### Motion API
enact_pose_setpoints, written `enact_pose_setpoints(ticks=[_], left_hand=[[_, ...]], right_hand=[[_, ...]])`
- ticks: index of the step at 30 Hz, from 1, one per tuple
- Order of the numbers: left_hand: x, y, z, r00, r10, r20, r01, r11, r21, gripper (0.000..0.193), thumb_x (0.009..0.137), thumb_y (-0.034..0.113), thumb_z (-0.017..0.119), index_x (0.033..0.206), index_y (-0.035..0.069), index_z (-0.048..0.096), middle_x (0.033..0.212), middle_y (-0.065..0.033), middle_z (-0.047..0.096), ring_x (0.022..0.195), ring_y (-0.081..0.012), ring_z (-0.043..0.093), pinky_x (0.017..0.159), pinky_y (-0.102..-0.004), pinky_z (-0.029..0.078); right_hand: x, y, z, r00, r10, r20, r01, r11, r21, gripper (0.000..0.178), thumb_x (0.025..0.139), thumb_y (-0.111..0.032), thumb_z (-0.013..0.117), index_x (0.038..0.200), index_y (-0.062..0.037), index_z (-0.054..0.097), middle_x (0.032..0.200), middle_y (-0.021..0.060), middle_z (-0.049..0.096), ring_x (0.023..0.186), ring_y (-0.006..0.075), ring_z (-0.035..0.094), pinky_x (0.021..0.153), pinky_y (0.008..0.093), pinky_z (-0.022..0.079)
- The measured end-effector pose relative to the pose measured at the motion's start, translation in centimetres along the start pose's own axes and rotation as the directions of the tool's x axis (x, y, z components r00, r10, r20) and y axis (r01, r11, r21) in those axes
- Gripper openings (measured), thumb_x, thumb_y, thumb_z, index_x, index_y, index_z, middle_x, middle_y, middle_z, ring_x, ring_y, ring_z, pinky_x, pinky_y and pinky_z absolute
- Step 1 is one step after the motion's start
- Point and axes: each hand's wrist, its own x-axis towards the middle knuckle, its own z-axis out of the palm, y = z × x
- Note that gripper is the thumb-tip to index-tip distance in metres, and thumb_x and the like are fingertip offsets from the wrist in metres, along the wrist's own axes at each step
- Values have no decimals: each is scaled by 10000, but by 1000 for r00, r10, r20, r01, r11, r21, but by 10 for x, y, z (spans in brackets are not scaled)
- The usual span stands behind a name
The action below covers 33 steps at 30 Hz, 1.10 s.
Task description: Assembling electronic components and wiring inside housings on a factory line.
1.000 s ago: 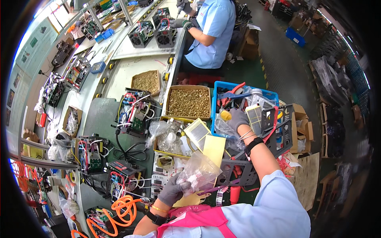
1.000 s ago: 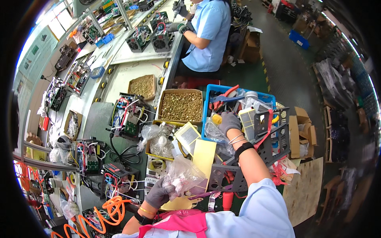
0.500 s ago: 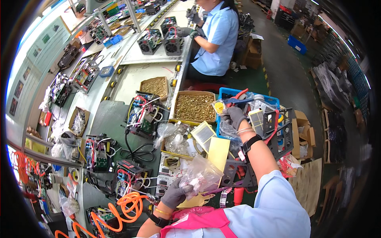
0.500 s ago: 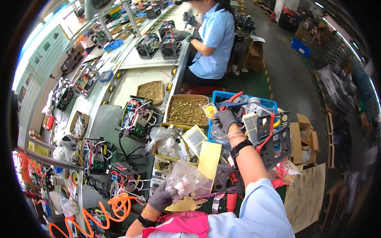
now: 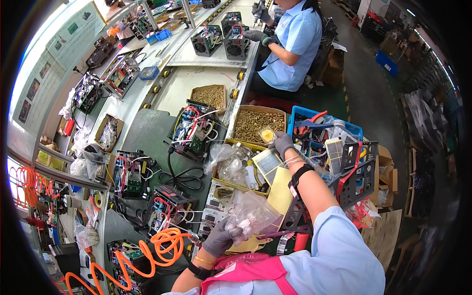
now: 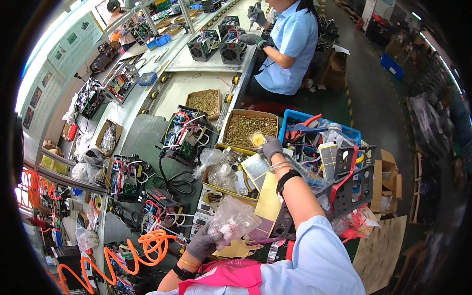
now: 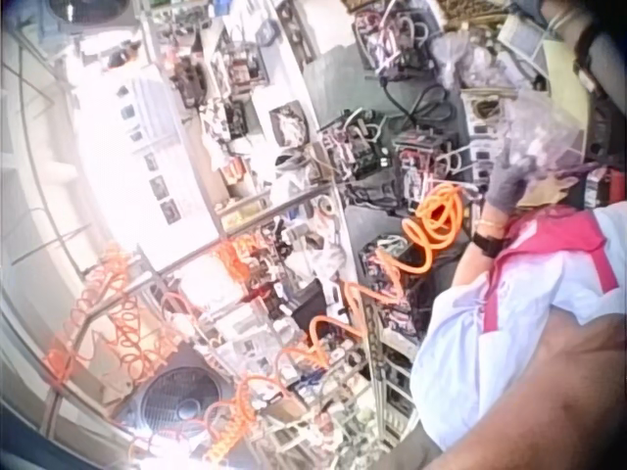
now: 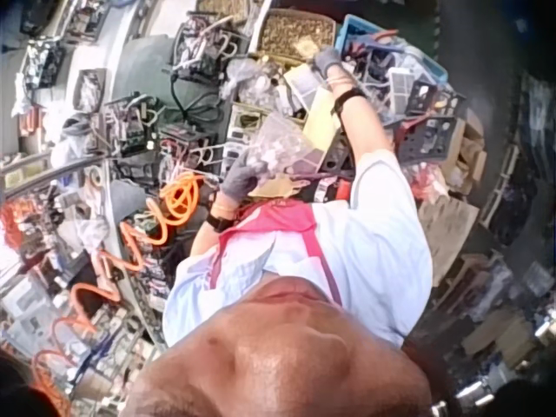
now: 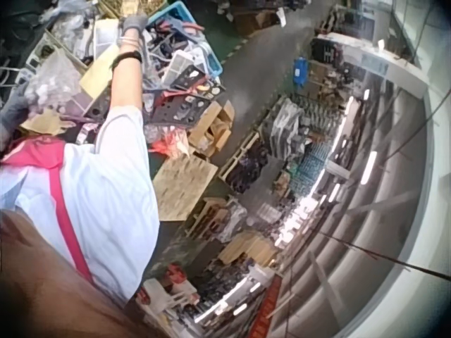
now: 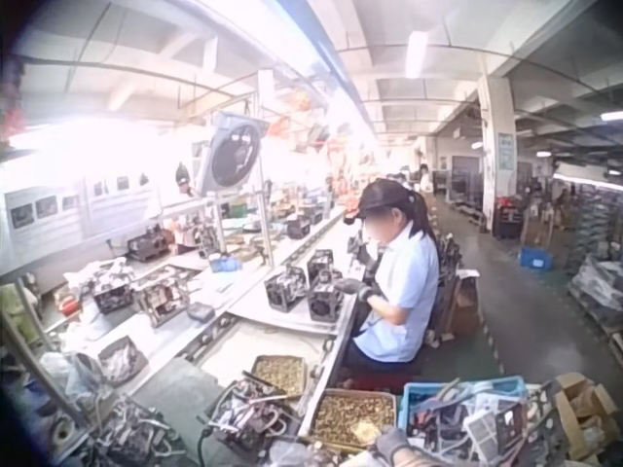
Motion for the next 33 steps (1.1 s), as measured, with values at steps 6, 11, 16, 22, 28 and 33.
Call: enact_pose_setpoints(ticks=[6, 11, 16, 22, 28, 33], left_hand=[[4, 5, 9, 999, -13, 30, 13, 1000, 15, 623, 790, 130, 708, 1316, 3, 397, 1199, -109, 553, 1052, -222, 591, 847, -369, 533], [4, 5, 17, 999, 8, 33, -7, 1000, -19, 546, 820, 102, 681, 1292, -8, 431, 1154, -110, 577, 987, -194, 604, 844, -302, 505], [3, 6, 19, 998, 26, 65, -25, 1000, -16, 549, 822, 125, 686, 1291, -3, 432, 1118, -113, 589, 908, -192, 616, 800, -303, 513], [-1, 4, 21, 999, 37, 35, -36, 998, -46, 548, 828, 117, 676, 1299, 3, 420, 1146, -121, 575, 915, -209, 614, 802, -347, 525], [2, -3, 10, 999, 39, 38, -35, 994, -106, 566, 837, 52, 639, 1336, 16, 374, 1208, -129, 538, 1020, -235, 588, 840, -385, 529], [9, -7, 1, 998, 41, 57, -30, 983, -183, 570, 842, -13, 596, 1355, 21, 348, 1233, -133, 518, 1057, -244, 572, 854, -385, 525]], right_hand=[[20, 20, 0, 991, -126, -35, 105, 928, -358, 495, 722, 11, 620, 1201, -98, 561, 1053, 200, 646, 963, 341, 637, 761, 390, 516], [21, 26, -2, 991, -130, -18, 113, 917, -382, 542, 692, -37, 658, 1220, -99, 554, 1134, 230, 610, 1071, 382, 581, 880, 412, 476], [11, 18, -3, 991, -132, 1, 122, 914, -386, 587, 681, -46, 667, 1252, -91, 537, 1163, 231, 598, 1102, 395, 559, 920, 407, 456], [-18, -8, -10, 996, -37, 78, 49, 987, -151, 551, 746, 46, 583, 1284, -44, 508, 1035, 245, 624, 807, 283, 678, 654, 376, 555], [-40, -28, -30, 987, -120, 109, 104, 984, 143, 475, 859, 59, 484, 1328, 4, 428, 948, 152, 614, 772, 198, 647, 636, 268, 564], [-61, -43, -48, 949, -304, 80, 289, 944, 158, 309, 883, -11, 529, 1191, 11, 526, 951, 77, 613, 778, 149, 628, 648, 261, 544]])
